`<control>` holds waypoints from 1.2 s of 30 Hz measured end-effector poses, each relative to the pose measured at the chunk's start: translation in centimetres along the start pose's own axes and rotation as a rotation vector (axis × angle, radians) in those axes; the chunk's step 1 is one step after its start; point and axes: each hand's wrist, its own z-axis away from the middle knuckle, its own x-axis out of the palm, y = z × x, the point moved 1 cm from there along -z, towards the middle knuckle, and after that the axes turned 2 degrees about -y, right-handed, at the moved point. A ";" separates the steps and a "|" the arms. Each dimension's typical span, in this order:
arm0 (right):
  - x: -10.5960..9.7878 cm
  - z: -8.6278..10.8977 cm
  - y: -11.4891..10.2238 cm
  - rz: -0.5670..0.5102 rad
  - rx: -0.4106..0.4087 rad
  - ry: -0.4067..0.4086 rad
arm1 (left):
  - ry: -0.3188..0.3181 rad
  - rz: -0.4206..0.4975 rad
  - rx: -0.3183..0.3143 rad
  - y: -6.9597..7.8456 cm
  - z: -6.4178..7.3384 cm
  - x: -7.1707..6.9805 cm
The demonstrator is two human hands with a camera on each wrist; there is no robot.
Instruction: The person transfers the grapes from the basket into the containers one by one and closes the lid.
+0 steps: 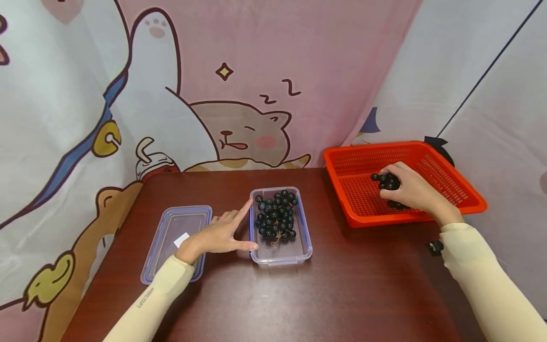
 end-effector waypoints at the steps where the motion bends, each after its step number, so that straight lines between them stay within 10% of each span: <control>1: 0.0 0.1 -0.3 -0.002 -0.004 0.009 | -0.002 0.001 -0.002 0.1 0.0 0.0; 36: 0.5 1.1 -9.3 -0.043 -0.218 0.164 | -0.009 0.004 0.001 0.0 -0.1 -0.2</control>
